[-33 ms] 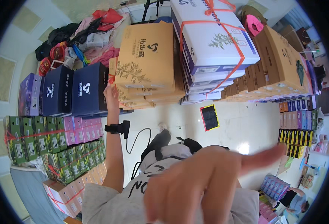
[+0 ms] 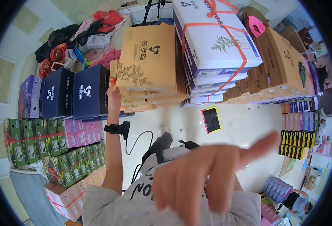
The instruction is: The person wipes the exterior surfaces of several cardboard shoe boxes one at a time with a cloth.
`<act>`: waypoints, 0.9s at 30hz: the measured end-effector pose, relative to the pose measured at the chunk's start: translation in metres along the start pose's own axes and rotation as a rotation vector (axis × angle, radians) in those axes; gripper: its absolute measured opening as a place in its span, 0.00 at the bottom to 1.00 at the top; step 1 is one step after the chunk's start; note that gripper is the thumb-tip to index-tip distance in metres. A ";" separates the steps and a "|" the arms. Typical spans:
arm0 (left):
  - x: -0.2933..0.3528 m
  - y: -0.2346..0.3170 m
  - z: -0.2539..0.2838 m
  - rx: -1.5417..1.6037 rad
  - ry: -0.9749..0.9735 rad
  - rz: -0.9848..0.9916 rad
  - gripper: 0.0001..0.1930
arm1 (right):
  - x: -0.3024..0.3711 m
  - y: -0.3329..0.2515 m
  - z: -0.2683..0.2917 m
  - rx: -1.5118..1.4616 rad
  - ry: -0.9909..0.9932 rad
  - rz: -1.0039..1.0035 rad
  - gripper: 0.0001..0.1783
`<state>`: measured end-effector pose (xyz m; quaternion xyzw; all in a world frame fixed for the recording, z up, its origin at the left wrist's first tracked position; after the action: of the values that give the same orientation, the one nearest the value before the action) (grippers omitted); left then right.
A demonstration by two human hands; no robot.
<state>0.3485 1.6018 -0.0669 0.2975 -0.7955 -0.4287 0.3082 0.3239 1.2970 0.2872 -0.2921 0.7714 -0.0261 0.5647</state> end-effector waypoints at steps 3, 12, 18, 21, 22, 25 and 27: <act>-0.028 -0.009 -0.015 -0.092 -0.148 0.290 0.42 | 0.034 0.014 0.047 0.154 0.239 -0.109 0.50; -0.042 -0.016 -0.028 -0.115 -0.452 0.680 0.32 | 0.202 0.060 0.194 1.531 0.817 -0.900 0.28; -0.029 -0.021 -0.022 -0.092 -0.384 0.627 0.29 | 0.200 0.057 0.188 1.354 0.885 -0.905 0.34; -0.021 -0.029 -0.010 -0.080 -0.295 0.583 0.29 | 0.202 0.049 0.189 1.217 0.925 -0.927 0.35; -0.025 -0.032 0.000 -0.137 -0.277 0.556 0.30 | 0.201 0.044 0.191 1.275 0.901 -0.931 0.35; 0.002 -0.013 -0.029 -0.268 -0.308 0.457 0.32 | 0.207 0.024 0.193 1.341 0.948 -1.058 0.36; 0.010 0.019 -0.036 -0.378 -0.426 0.043 0.30 | 0.199 0.034 0.186 1.334 0.922 -1.016 0.35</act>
<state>0.3652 1.5856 -0.0320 0.1209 -0.7544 -0.6155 0.1933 0.4364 1.2837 0.0373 -0.1709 0.5253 -0.8147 0.1765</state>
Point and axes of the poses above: each hand's wrist, its own x-axis away from the middle knuckle, its own z-axis out of the back of the hand, y = z × x, the point moved 5 cm from there along -x, towards the middle knuckle, and after that the axes turned 14 degrees about x, right-handed, at the moved point
